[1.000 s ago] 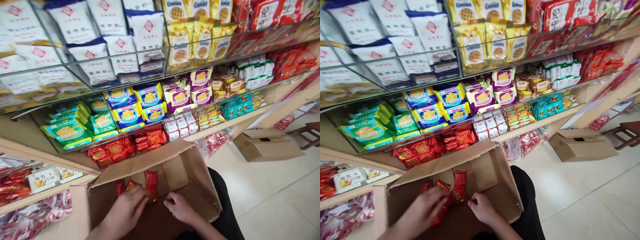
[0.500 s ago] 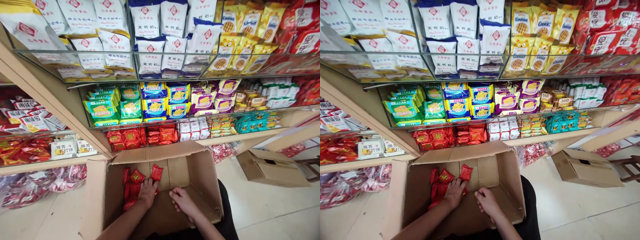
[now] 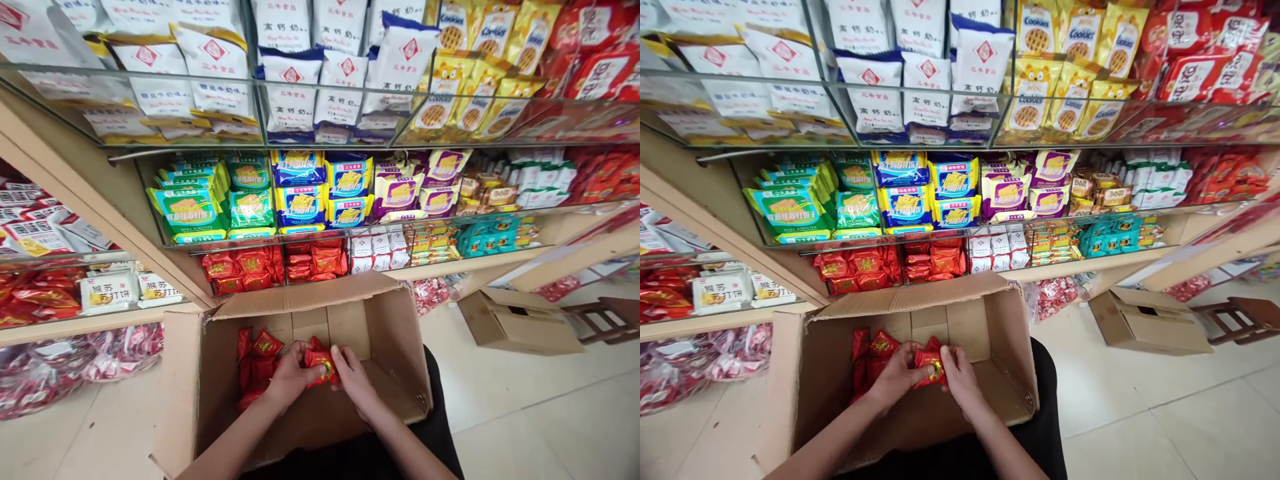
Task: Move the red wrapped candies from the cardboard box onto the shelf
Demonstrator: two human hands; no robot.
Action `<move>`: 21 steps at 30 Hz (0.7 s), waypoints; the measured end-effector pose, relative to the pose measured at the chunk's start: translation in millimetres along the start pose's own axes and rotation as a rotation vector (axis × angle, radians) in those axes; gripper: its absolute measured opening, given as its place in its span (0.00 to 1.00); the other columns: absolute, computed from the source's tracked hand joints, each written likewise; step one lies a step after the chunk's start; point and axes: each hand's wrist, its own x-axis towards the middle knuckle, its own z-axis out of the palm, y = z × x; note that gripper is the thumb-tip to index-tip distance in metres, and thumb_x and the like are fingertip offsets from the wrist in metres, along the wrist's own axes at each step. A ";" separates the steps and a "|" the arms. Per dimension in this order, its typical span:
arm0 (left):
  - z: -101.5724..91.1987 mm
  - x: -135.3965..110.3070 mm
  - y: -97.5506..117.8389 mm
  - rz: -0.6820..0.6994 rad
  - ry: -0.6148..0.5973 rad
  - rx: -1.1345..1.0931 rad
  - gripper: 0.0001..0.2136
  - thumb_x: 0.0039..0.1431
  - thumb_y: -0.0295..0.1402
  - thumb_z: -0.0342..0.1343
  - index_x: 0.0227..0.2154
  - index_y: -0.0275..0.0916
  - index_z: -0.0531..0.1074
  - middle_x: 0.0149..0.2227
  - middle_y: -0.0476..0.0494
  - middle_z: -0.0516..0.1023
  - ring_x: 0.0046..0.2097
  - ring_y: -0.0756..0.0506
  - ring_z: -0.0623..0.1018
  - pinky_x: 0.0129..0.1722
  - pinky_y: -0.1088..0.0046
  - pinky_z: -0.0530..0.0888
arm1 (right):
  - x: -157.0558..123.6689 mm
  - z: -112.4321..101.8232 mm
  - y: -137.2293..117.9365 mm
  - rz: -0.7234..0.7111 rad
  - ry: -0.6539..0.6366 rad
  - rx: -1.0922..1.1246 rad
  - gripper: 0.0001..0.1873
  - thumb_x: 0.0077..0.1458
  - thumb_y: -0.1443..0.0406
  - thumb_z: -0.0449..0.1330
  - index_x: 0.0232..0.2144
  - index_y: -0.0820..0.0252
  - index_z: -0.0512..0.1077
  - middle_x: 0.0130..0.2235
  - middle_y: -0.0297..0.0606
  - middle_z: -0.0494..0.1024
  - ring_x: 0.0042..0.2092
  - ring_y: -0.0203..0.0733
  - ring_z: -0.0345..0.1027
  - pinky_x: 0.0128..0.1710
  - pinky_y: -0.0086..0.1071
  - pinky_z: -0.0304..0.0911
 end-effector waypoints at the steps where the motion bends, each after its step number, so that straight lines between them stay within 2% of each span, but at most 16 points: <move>1: 4.7 -3.3 9.0 0.005 0.010 -0.173 0.15 0.46 0.36 0.54 0.36 0.37 0.59 0.34 0.45 0.72 0.36 0.49 0.72 0.35 0.73 0.68 | -0.6 1.5 -4.6 -0.017 0.026 0.004 0.22 0.50 0.47 0.42 0.31 0.59 0.61 0.28 0.35 0.68 0.28 0.35 0.64 0.18 0.23 0.59; 3: 12.5 -9.0 24.7 0.007 0.080 -0.426 0.14 0.44 0.38 0.56 0.31 0.37 0.60 0.29 0.48 0.71 0.32 0.50 0.71 0.33 0.74 0.68 | -2.2 3.5 -13.4 -0.070 0.097 -0.033 0.24 0.51 0.47 0.40 0.27 0.59 0.62 0.24 0.34 0.67 0.24 0.34 0.62 0.17 0.23 0.56; 4: 15.7 -10.8 30.5 0.013 0.141 -0.464 0.13 0.44 0.39 0.55 0.29 0.37 0.61 0.28 0.49 0.70 0.31 0.51 0.71 0.33 0.74 0.68 | -3.2 3.8 -17.5 -0.102 0.130 -0.065 0.24 0.51 0.47 0.40 0.26 0.59 0.62 0.23 0.34 0.67 0.23 0.34 0.62 0.17 0.24 0.56; 8: 23.2 -11.7 38.3 0.047 0.403 -0.398 0.12 0.50 0.43 0.49 0.23 0.38 0.62 0.23 0.51 0.66 0.26 0.52 0.66 0.28 0.77 0.65 | -8.3 1.9 -31.4 -0.224 0.192 -0.174 0.24 0.53 0.49 0.39 0.22 0.59 0.62 0.22 0.34 0.69 0.25 0.35 0.63 0.22 0.25 0.56; 10: 24.1 -10.6 36.4 0.051 0.475 -0.345 0.13 0.51 0.43 0.47 0.20 0.39 0.60 0.20 0.53 0.63 0.24 0.52 0.64 0.26 0.78 0.64 | -10.5 -0.2 -36.0 -0.268 0.209 -0.231 0.25 0.54 0.50 0.38 0.22 0.59 0.63 0.22 0.34 0.70 0.25 0.35 0.63 0.24 0.25 0.56; 15: 19.3 -11.5 32.8 0.090 0.514 -0.282 0.14 0.50 0.44 0.48 0.18 0.39 0.59 0.19 0.54 0.60 0.23 0.53 0.62 0.25 0.78 0.63 | -14.6 -5.5 -37.0 -0.339 0.233 -0.401 0.26 0.56 0.52 0.37 0.23 0.59 0.67 0.23 0.37 0.72 0.26 0.37 0.65 0.27 0.26 0.54; 18: 16.4 -12.6 31.8 0.058 0.523 -0.355 0.14 0.50 0.44 0.48 0.18 0.39 0.59 0.19 0.54 0.61 0.23 0.53 0.62 0.24 0.79 0.63 | -17.6 -5.8 -32.3 -0.388 0.227 -0.475 0.26 0.57 0.53 0.36 0.25 0.59 0.68 0.24 0.39 0.73 0.27 0.39 0.66 0.27 0.28 0.53; 21: 18.1 -13.4 28.6 0.005 0.504 -0.475 0.14 0.50 0.44 0.48 0.20 0.39 0.59 0.20 0.53 0.61 0.24 0.53 0.63 0.24 0.79 0.63 | -20.8 -4.7 -28.2 -0.407 0.208 -0.456 0.27 0.57 0.53 0.36 0.27 0.60 0.69 0.25 0.41 0.73 0.27 0.40 0.66 0.27 0.28 0.53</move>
